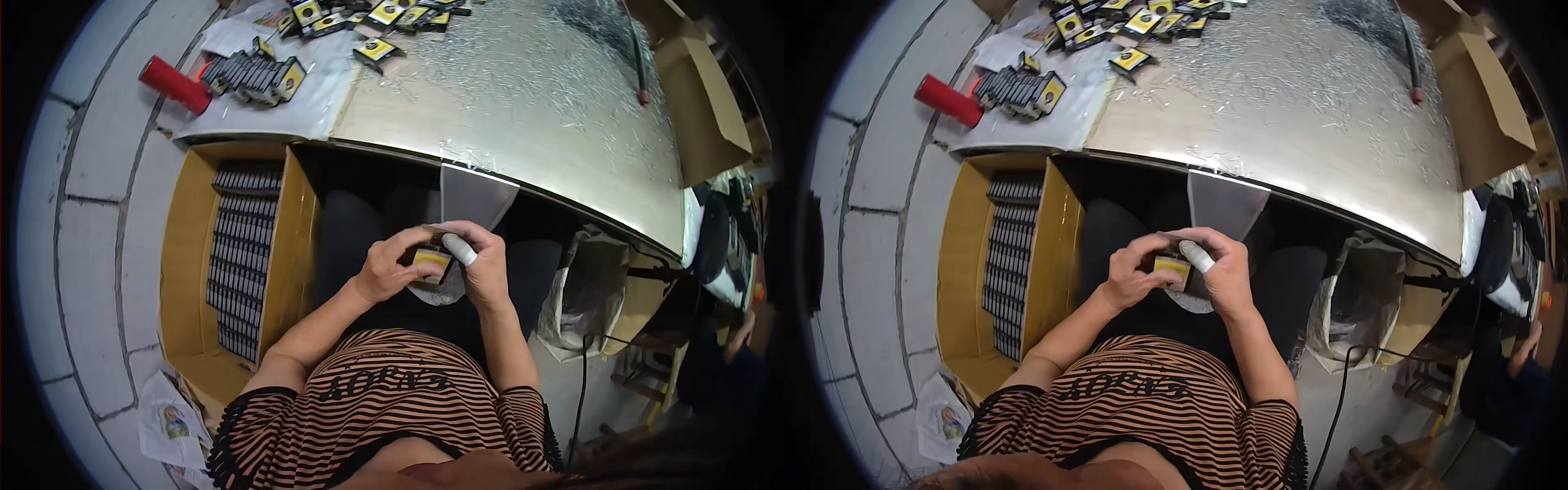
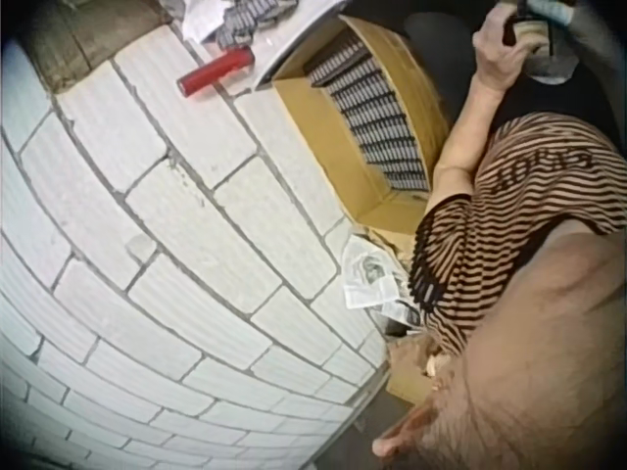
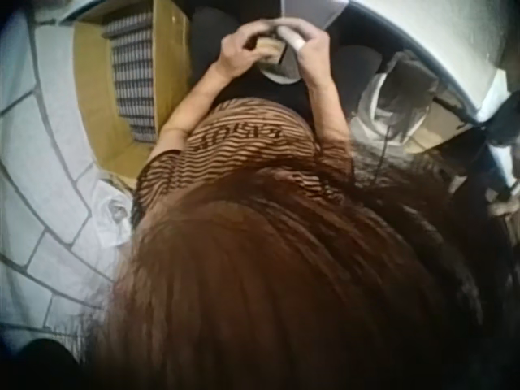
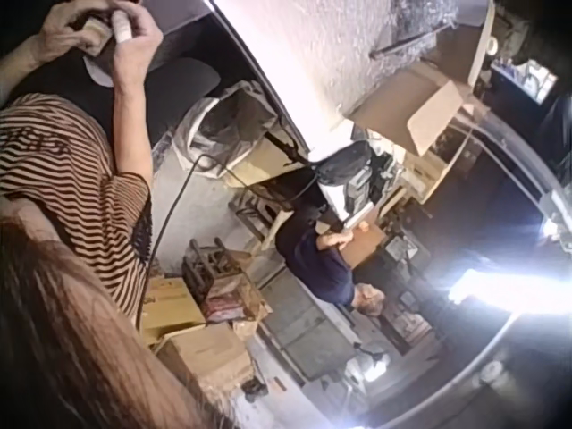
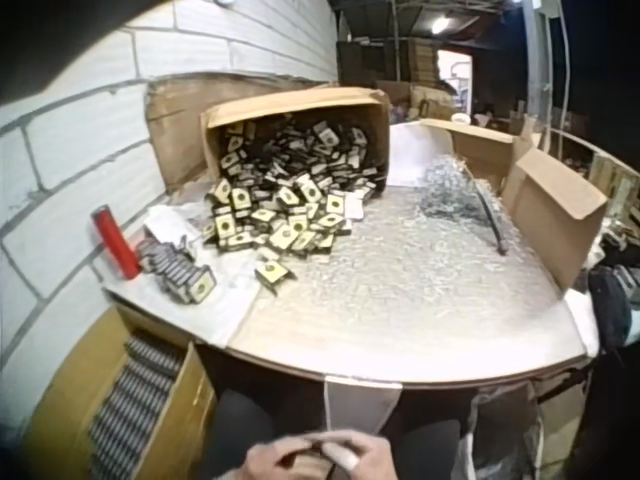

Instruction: Packing small yellow boxes into transparent plastic sleeves and then arranging them in a larger shipping box.

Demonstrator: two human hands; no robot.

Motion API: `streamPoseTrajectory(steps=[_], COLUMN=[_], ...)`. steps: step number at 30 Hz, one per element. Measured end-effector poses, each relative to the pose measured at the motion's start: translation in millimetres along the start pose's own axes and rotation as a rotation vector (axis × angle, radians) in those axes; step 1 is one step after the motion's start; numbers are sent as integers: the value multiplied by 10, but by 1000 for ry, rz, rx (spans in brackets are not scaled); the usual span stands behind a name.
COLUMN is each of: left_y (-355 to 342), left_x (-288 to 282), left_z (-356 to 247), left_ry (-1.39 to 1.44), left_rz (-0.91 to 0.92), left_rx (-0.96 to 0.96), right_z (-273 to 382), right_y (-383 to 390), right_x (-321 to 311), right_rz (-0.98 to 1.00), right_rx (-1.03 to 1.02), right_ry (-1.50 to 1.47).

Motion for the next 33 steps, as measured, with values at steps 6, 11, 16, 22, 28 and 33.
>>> streamPoseTrajectory(steps=[6, 11, 16, 22, 28, 33], left_y=[183, 14, -75, -257, -1086, -2039], left_x=[102, 78, 88, 124, -753, -812], left_z=[348, 214, 212, 377, 874, 1908], left_ry=[346, 237, 243, 499, -549, -840], left_rz=[69, 90, 113, 64, 213, 361], left_rx=[-491, -424, -429, -614, -409, -124], right_z=[72, 124, 228, 323, 460, 546], right_y=[40, -6, -102, -152, -800, -1334], right_x=[41, -106, -155, -7, 335, 400], right_rz=[-104, -139, -59, -84, 72, 130], right_rx=[-212, -115, -48, -212, -238, -531], right_ry=[81, 144, 267, 356, 550, 1421])
Point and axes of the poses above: each hand's wrist, its own y-axis away from the middle knuckle, its own x-axis out of the palm, z = x × y, the point moved 8 cm from there along -y, towards the middle knuckle, and after that the axes turned 10 degrees about -y, right-handed, at the moved point
